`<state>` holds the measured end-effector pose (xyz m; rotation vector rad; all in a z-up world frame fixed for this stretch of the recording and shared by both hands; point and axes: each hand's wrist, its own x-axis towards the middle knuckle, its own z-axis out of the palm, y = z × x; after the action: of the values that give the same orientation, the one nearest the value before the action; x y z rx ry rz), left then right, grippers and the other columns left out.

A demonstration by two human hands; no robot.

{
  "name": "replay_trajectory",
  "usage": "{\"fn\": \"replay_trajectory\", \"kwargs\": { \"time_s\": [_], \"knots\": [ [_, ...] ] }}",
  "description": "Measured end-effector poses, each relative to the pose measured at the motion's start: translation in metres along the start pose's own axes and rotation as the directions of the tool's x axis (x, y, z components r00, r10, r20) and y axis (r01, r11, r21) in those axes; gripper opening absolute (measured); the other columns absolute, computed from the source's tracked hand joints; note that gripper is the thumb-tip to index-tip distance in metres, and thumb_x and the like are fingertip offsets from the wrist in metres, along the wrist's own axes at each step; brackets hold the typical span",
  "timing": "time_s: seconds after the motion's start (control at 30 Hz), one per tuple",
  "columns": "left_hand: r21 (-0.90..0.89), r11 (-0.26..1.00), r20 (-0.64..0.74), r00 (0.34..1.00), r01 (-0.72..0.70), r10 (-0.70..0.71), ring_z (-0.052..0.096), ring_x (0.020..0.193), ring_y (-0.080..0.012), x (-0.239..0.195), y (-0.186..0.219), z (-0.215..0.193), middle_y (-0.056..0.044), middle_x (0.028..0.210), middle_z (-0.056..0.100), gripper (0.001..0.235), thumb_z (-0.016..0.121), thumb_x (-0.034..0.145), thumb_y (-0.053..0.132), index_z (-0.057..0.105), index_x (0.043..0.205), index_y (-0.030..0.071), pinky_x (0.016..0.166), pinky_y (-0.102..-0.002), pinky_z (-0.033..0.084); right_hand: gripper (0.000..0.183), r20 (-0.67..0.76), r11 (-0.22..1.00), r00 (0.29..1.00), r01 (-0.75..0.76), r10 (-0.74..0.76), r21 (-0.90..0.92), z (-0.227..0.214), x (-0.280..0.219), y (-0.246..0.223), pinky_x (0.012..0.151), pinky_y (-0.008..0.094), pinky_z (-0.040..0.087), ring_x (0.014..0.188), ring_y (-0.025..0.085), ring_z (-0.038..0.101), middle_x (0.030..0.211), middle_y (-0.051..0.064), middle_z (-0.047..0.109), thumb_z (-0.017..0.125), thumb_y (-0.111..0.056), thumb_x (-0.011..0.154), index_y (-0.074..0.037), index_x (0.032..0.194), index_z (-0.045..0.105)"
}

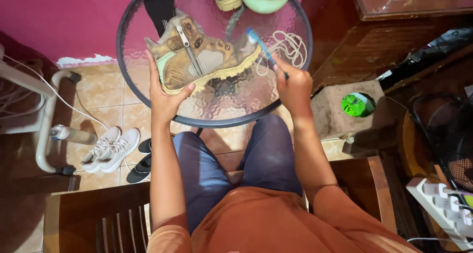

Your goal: The person scrubs a brown hiking boot with a toothbrush, focusing on the sole and side panels. They dip the brush into a bowl of water and continue scrubbing different areas of the boot.

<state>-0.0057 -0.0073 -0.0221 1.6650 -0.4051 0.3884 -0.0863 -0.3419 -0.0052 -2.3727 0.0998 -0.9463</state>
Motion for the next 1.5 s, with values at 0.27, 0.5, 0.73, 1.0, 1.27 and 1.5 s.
{"fn": "replay_trajectory", "kwargs": {
  "time_s": [0.27, 0.5, 0.73, 1.0, 1.27, 1.5],
  "knots": [
    [0.015, 1.0, 0.025, 1.0, -0.018, 0.018, 0.025, 0.156, -0.0383, -0.001, -0.002, -0.002, -0.023, 0.17, 0.026, 0.129, 0.104, 0.069, 0.013, 0.022, 0.168, 0.023, 0.129, -0.048, 0.022, 0.031, 0.146, 0.983, 0.987, -0.041, 0.067, -0.178, -0.011, 0.019, 0.006, 0.077, 0.049, 0.059, 0.083, 0.036, 0.072, 0.091, 0.003, 0.078, 0.068, -0.027, 0.092, -0.039, 0.117, 0.079],
    [0.008, 1.0, 0.025, 0.999, -0.03, 0.03, 0.025, 0.157, -0.0365, 0.0, -0.004, -0.003, -0.022, 0.171, 0.026, 0.131, 0.104, 0.068, 0.011, 0.022, 0.169, 0.023, 0.129, -0.046, 0.022, 0.026, 0.079, 0.993, 0.991, 0.11, -0.106, -0.046, -0.025, 0.006, 0.007, 0.074, 0.047, 0.058, 0.088, 0.033, 0.072, 0.103, -0.003, 0.078, 0.07, -0.022, 0.095, -0.032, 0.118, 0.08],
    [-0.012, 1.0, 0.008, 1.0, 0.026, -0.026, 0.025, 0.158, -0.0339, 0.003, -0.008, -0.002, -0.02, 0.172, 0.025, 0.124, 0.103, 0.076, 0.012, 0.021, 0.168, 0.025, 0.131, -0.045, 0.022, 0.033, -0.014, 0.98, 0.981, 0.193, -0.193, 0.045, -0.004, -0.009, 0.004, 0.078, 0.044, 0.058, 0.093, 0.031, 0.074, 0.108, 0.005, 0.079, 0.067, -0.012, 0.097, -0.023, 0.126, 0.077],
    [-0.089, 0.989, -0.029, 0.992, 0.121, -0.124, 0.022, 0.159, -0.0367, 0.003, -0.016, -0.005, -0.022, 0.172, 0.019, 0.112, 0.098, 0.088, 0.016, 0.021, 0.168, 0.027, 0.132, -0.047, 0.021, 0.017, -0.021, 0.965, 0.986, 0.168, -0.168, 0.201, 0.061, -0.054, 0.027, 0.067, 0.037, 0.055, 0.068, 0.031, 0.069, 0.071, 0.009, 0.069, 0.061, -0.006, 0.092, -0.012, 0.083, 0.073],
    [-0.057, 0.986, -0.055, 0.986, 0.157, -0.16, 0.024, 0.158, -0.0397, 0.003, -0.01, -0.005, -0.025, 0.17, 0.023, 0.11, 0.096, 0.087, 0.029, 0.021, 0.167, 0.024, 0.131, -0.049, 0.023, 0.032, -0.103, 0.944, 0.97, 0.237, -0.219, 0.229, 0.054, -0.046, -0.024, 0.073, 0.035, 0.057, 0.081, 0.029, 0.074, 0.088, 0.009, 0.076, 0.064, -0.005, 0.097, -0.016, 0.124, 0.077],
    [-0.039, 0.984, -0.062, 0.982, 0.174, -0.177, 0.022, 0.158, -0.0427, 0.004, -0.007, -0.003, -0.026, 0.17, 0.022, 0.109, 0.095, 0.088, 0.032, 0.021, 0.168, 0.024, 0.13, -0.052, 0.02, 0.015, -0.114, 0.943, 0.974, 0.219, -0.195, 0.251, 0.053, -0.05, -0.04, 0.067, 0.039, 0.055, 0.071, 0.036, 0.069, 0.075, 0.014, 0.069, 0.064, -0.006, 0.094, -0.009, 0.087, 0.077]
  ]
}}
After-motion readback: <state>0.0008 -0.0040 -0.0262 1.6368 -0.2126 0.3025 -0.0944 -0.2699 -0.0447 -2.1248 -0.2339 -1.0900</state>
